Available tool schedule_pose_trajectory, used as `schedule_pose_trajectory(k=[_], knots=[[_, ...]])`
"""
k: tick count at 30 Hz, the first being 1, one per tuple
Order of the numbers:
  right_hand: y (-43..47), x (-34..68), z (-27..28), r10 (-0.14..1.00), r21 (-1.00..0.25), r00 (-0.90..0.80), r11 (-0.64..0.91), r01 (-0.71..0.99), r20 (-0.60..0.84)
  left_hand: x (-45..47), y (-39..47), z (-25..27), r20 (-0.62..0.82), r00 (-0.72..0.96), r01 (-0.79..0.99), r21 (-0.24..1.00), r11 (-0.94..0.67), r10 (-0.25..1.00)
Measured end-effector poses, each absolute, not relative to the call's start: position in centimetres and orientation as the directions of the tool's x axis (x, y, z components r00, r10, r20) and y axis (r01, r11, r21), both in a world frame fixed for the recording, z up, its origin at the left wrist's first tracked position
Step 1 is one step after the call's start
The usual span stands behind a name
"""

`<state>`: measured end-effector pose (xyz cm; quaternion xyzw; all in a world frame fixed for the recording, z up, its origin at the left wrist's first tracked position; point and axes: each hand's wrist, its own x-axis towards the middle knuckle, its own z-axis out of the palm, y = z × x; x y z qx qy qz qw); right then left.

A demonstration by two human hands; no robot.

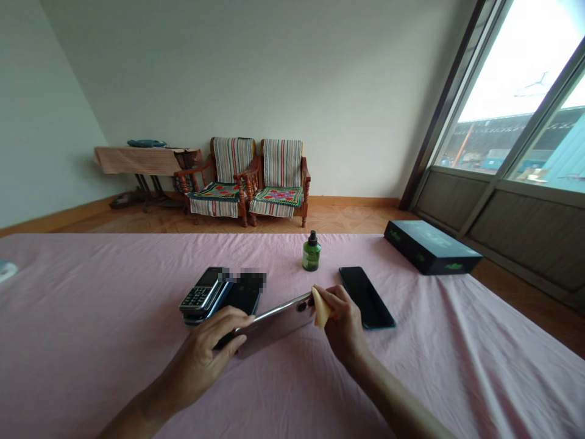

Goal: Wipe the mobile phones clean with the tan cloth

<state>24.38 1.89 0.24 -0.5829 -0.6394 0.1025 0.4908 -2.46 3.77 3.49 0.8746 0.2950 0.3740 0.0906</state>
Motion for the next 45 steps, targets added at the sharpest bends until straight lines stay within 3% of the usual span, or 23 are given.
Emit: schedule_pose_trajectory(k=[6, 14, 19, 27, 30, 37, 41, 45], knots=[[2.3, 25.0, -1.7, 0.911, -0.726, 0.18, 0.165, 0.668, 0.372, -2.4, 3.7, 3.4, 0.611, 0.562, 0.459, 0.329, -0.825, 0.557], [2.1, 25.3, -2.3, 0.926, -0.727, 0.151, 0.161, 0.668, 0.345, -1.6, 2.7, 2.0, 0.592, 0.63, 0.569, 0.088, -0.818, 0.502], [1.8, 25.1, -2.2, 0.92, -0.757, 0.164, 0.181, 0.628, 0.356, -0.4, 2.0, 1.0, 0.567, 0.645, 0.619, 0.004, -0.785, 0.511], [1.6, 24.4, -0.3, 0.855, -0.788, 0.211, 0.305, 0.536, 0.474, 0.6, 1.4, 0.4, 0.563, 0.636, 0.674, -0.07, -0.736, 0.529], [1.8, 24.5, 0.1, 0.833, -0.741, 0.174, 0.348, 0.574, 0.526, 0.5, 1.5, 0.3, 0.559, 0.64, 0.681, -0.095, -0.726, 0.527], [1.7, 25.1, -0.5, 0.892, -0.692, 0.097, 0.27, 0.67, 0.442, 0.1, 1.9, -0.6, 0.506, 0.662, 0.688, -0.118, -0.716, 0.553], [1.4, 25.0, -0.3, 0.834, -0.677, 0.164, 0.296, 0.673, 0.527, 0.2, 2.0, -0.3, 0.524, 0.657, 0.681, -0.104, -0.725, 0.542], [1.2, 24.6, -0.4, 0.786, -0.608, 0.092, 0.393, 0.69, 0.612, 0.3, 1.8, 0.4, 0.547, 0.653, 0.673, -0.102, -0.732, 0.524]])
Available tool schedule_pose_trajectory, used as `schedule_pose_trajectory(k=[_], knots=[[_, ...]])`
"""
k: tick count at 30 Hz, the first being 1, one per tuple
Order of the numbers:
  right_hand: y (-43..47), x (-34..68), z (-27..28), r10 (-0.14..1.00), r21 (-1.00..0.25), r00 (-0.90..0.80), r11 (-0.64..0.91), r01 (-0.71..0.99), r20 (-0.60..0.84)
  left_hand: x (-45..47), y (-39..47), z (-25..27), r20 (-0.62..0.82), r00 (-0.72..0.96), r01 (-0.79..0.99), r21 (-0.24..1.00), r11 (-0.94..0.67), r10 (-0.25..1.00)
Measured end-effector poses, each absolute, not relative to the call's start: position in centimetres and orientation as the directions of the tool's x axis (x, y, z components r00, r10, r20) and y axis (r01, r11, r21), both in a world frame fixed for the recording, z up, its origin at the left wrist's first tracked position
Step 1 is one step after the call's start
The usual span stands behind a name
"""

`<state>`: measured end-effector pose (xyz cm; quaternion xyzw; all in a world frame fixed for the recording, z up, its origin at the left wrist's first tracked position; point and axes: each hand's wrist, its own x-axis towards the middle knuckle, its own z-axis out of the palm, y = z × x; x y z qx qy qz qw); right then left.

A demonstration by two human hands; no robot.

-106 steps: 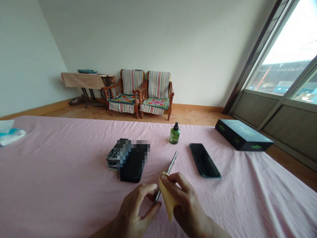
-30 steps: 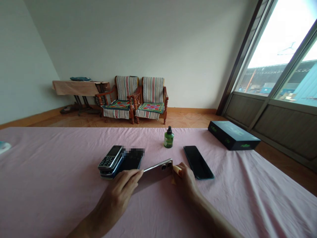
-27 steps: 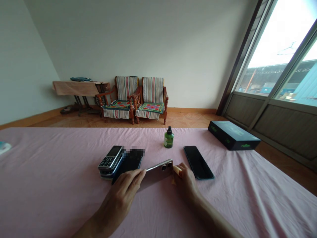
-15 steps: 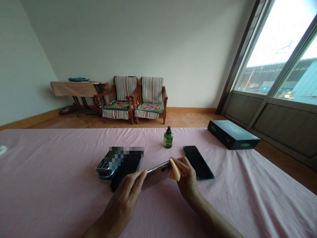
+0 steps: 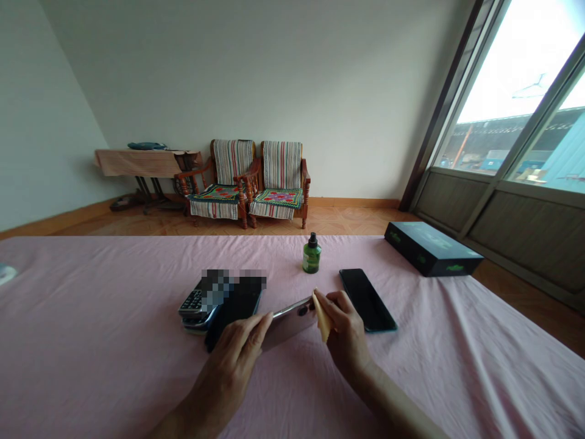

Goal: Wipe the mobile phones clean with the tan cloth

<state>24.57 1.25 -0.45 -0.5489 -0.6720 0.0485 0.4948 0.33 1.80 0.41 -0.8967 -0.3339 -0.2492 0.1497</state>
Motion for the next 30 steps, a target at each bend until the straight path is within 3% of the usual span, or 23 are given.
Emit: schedule_pose_trajectory(k=[7, 13, 20, 26, 30], knots=[[1.0, 23.8, -0.7, 0.778, -0.575, -0.039, 0.497, 0.651, 0.627, 0.2, 1.6, 0.5, 0.558, 0.66, 0.659, -0.108, -0.744, 0.503], [1.7, 24.4, 0.1, 0.836, -0.711, 0.163, 0.323, 0.624, 0.523, 0.1, 1.8, 0.1, 0.541, 0.668, 0.659, -0.11, -0.744, 0.511], [2.0, 24.8, -0.7, 0.908, -0.651, 0.087, 0.224, 0.725, 0.41, 0.0, 2.1, -0.5, 0.528, 0.653, 0.686, -0.109, -0.72, 0.543], [2.0, 25.7, -1.1, 0.885, -0.612, 0.147, 0.177, 0.771, 0.442, 0.1, 2.0, -0.3, 0.518, 0.652, 0.687, -0.094, -0.72, 0.554], [2.2, 25.5, -0.2, 0.872, -0.672, 0.173, 0.212, 0.709, 0.458, 0.0, 1.9, -0.2, 0.505, 0.657, 0.691, -0.107, -0.715, 0.56]])
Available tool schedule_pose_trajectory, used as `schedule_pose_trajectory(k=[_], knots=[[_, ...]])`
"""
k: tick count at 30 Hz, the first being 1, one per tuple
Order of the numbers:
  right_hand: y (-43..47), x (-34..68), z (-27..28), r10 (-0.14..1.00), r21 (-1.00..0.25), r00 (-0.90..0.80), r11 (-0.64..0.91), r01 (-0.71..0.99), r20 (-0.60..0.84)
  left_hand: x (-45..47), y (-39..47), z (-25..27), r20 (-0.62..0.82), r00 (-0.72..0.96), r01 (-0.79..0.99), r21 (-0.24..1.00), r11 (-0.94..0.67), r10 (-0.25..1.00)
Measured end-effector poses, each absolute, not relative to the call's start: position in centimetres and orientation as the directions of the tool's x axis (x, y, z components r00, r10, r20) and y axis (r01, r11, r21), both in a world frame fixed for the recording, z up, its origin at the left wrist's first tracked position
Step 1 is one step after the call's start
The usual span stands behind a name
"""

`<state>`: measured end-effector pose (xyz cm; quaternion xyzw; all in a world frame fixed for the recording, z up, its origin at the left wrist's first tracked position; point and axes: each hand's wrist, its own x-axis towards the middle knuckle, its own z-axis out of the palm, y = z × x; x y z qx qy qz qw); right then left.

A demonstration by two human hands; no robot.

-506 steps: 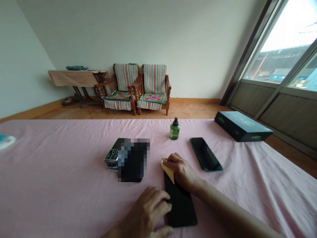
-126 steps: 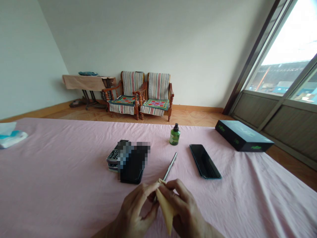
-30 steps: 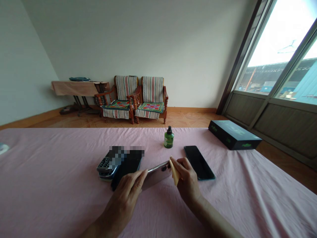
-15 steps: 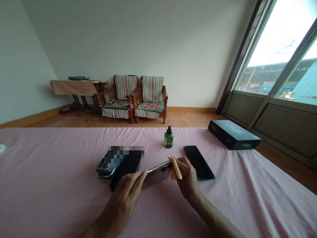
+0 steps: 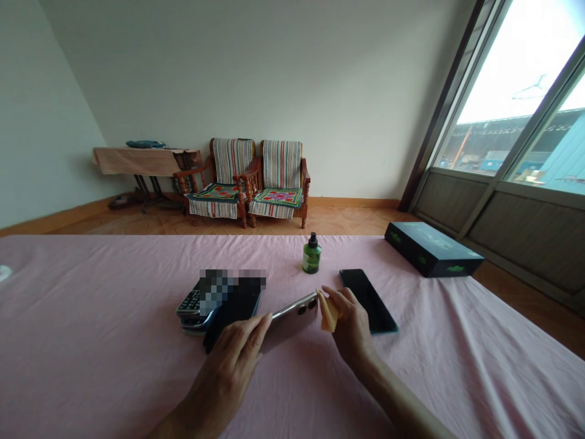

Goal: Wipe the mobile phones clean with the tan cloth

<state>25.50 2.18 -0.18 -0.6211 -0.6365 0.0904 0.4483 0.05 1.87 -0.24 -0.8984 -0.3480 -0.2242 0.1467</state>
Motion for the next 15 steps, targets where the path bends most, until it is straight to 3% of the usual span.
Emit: schedule_pose_trajectory(k=[3, 15], knots=[[2.2, 25.2, 0.2, 0.916, -0.725, 0.104, 0.233, 0.648, 0.388, 0.0, 1.9, -0.3, 0.502, 0.656, 0.694, -0.105, -0.713, 0.564], [2.5, 26.0, -1.1, 0.965, -0.695, 0.002, 0.186, 0.695, 0.261, -0.5, 1.3, -0.6, 0.49, 0.691, 0.646, -0.09, -0.758, 0.531]])
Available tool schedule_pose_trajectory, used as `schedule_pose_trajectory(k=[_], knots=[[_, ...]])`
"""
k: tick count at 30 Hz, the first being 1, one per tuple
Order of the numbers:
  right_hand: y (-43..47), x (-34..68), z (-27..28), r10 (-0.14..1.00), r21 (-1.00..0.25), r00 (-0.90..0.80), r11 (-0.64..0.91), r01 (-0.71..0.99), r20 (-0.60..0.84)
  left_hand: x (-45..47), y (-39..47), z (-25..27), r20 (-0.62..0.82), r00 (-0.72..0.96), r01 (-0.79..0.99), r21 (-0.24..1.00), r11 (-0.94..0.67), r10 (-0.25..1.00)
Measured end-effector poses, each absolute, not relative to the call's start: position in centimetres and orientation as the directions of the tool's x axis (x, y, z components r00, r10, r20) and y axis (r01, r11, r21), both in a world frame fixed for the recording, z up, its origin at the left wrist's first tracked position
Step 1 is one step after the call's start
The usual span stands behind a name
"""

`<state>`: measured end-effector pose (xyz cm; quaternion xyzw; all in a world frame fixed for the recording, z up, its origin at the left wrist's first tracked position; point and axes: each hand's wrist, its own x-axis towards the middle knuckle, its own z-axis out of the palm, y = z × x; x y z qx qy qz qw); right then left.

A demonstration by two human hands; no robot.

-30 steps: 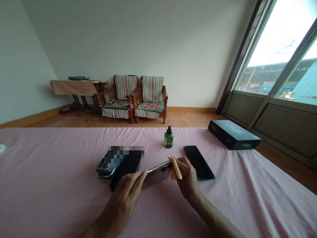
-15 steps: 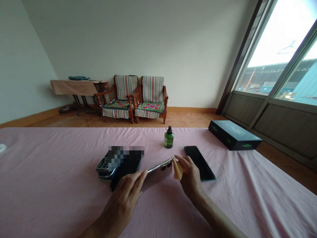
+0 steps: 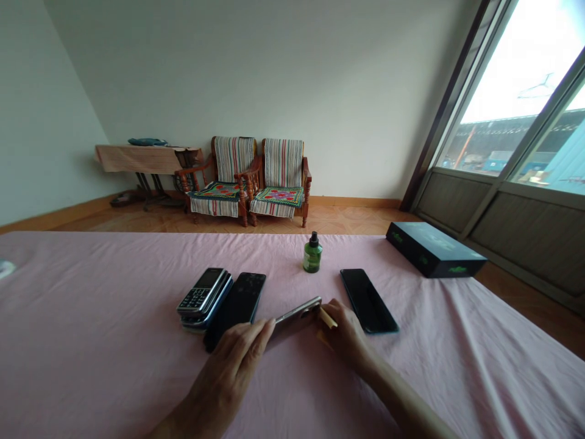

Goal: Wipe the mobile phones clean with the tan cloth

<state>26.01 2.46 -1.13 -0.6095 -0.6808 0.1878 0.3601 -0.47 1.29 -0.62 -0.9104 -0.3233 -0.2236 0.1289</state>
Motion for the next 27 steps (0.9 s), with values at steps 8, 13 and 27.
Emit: schedule_pose_trajectory(k=[8, 13, 27], knots=[[1.7, 26.8, 0.5, 0.986, -0.797, -0.005, 0.139, 0.588, 0.168, -0.6, 1.7, -0.6, 0.526, 0.628, 0.669, 0.012, -0.743, 0.574], [1.2, 28.0, 0.7, 0.998, -0.873, 0.023, 0.039, 0.486, 0.058, -0.2, 1.2, 0.0, 0.493, 0.635, 0.638, 0.1, -0.764, 0.595], [0.2, 28.1, 0.7, 0.929, -0.936, 0.277, -0.302, 0.179, -0.246, -0.1, 0.8, 0.9, 0.448, 0.71, 0.56, 0.11, -0.821, 0.544]])
